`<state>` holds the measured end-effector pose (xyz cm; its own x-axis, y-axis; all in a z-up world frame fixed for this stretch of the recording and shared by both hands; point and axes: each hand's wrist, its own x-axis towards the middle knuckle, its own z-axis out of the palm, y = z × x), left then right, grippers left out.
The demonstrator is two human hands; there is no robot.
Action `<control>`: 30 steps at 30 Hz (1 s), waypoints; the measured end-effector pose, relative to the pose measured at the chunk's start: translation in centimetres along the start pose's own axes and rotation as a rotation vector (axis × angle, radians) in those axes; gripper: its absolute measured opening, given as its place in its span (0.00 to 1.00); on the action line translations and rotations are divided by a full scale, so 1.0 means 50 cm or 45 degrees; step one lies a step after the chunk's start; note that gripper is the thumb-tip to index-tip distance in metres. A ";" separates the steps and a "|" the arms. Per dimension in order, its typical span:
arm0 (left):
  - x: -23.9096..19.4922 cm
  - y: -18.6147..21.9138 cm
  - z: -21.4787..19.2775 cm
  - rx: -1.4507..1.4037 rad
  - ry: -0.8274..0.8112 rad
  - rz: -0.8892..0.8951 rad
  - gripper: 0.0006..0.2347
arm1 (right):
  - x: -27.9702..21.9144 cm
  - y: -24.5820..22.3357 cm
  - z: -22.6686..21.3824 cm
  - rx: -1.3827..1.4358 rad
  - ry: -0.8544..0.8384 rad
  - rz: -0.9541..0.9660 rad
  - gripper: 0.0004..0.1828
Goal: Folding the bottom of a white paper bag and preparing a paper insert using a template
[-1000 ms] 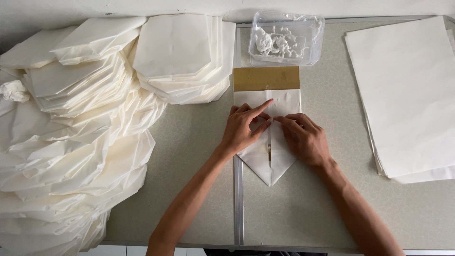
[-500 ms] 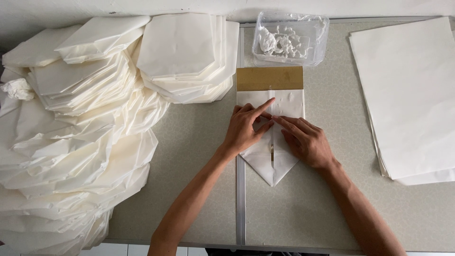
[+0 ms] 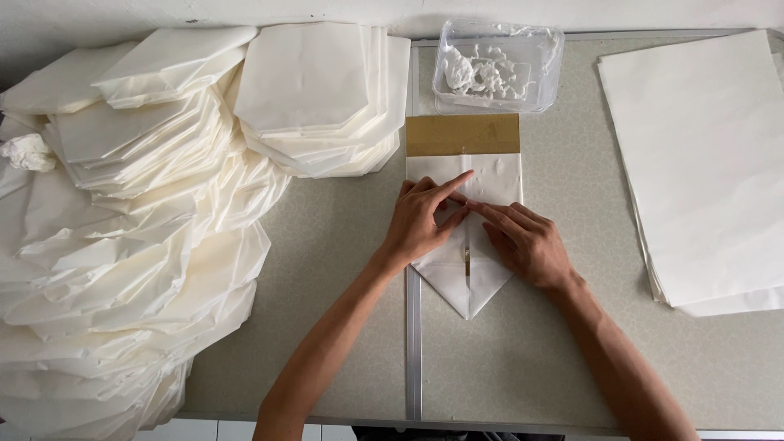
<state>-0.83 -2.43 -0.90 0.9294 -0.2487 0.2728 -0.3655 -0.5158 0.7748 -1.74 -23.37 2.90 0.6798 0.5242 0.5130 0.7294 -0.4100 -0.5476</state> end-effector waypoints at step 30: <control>0.013 0.025 -0.011 0.097 0.016 0.016 0.09 | 0.009 0.003 -0.014 0.121 0.106 0.139 0.22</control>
<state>-0.68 -2.79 0.57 0.9251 -0.2452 0.2899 -0.3795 -0.5738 0.7257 -1.27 -23.71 3.49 0.7614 0.4150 0.4980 0.6431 -0.3869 -0.6608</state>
